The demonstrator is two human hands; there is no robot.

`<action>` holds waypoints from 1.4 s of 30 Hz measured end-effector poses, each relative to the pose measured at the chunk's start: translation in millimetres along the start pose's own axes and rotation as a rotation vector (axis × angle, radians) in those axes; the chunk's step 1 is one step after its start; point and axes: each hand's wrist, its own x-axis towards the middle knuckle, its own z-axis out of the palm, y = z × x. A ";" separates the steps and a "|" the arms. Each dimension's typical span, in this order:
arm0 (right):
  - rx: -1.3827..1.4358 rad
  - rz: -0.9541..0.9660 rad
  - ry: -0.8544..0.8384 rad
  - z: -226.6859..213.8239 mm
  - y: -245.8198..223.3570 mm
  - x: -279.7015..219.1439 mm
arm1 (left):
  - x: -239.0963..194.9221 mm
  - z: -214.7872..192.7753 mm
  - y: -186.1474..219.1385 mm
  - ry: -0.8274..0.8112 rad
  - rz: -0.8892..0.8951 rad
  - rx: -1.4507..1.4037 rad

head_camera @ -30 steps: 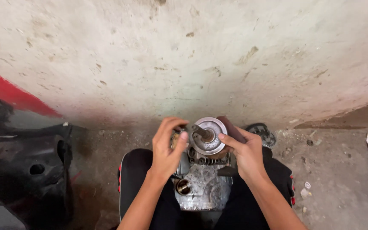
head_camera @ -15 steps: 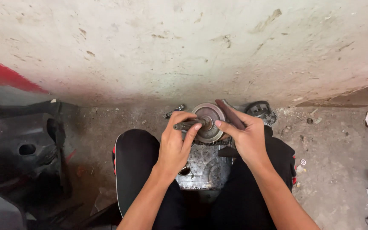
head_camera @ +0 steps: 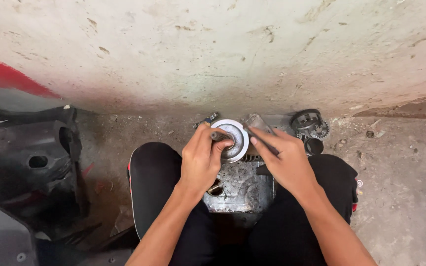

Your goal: Sanding and polishing motorcycle engine components using sandpaper.

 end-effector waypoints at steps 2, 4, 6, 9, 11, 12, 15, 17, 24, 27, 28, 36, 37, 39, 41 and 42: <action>-0.024 0.054 -0.016 -2.9 2.1 -2.1 | -0.9 2.4 -2.9 -0.038 0.027 0.059; -0.048 0.108 -0.033 -6.5 3.6 -3.5 | -2.9 6.2 -4.3 -0.076 0.052 0.118; -0.067 0.046 0.019 -11.4 5.1 -4.1 | -5.7 12.1 -4.1 -0.159 0.068 0.136; -0.049 0.084 0.056 -19.0 3.4 -4.0 | -1.4 19.1 1.1 -0.180 0.075 0.144; -0.044 0.099 0.070 -21.7 3.6 -3.1 | 2.5 23.6 -7.9 -0.191 0.038 0.172; -0.043 0.116 0.080 -23.7 4.0 -3.3 | 3.8 26.8 -12.0 -0.201 -0.003 0.197; 0.001 -0.129 -0.007 -16.6 10.0 -16.0 | 6.9 18.1 -5.5 -0.112 0.032 0.161; -0.099 -0.169 -0.088 -4.6 6.0 -24.7 | 7.0 10.8 -4.3 -0.087 0.000 0.109; 0.010 -0.199 -0.195 -7.9 16.8 -32.3 | -9.5 1.3 12.7 -0.053 -0.020 0.034; -0.232 -0.038 -0.463 -21.3 29.2 -27.9 | -27.9 12.1 8.7 -0.122 -0.034 0.088; -0.232 -0.030 -0.465 -23.1 32.4 -29.7 | -33.2 15.4 5.2 -0.127 -0.038 0.083; -0.121 -0.093 -0.027 -44.3 16.7 -40.9 | -66.4 32.3 -9.4 -0.267 0.049 0.241; -0.121 -0.085 -0.026 -48.0 13.1 -42.5 | -68.8 33.0 -7.6 -0.274 0.048 0.238; -0.076 -0.148 0.134 -55.0 5.8 -42.3 | -71.8 34.0 -5.0 -0.240 0.032 0.264; -0.100 -0.088 0.191 -60.7 4.0 -46.0 | -81.4 36.9 -3.1 -0.244 0.014 0.262; -0.126 -0.028 0.251 -63.3 3.5 -48.6 | -86.1 38.6 -2.7 -0.249 -0.001 0.259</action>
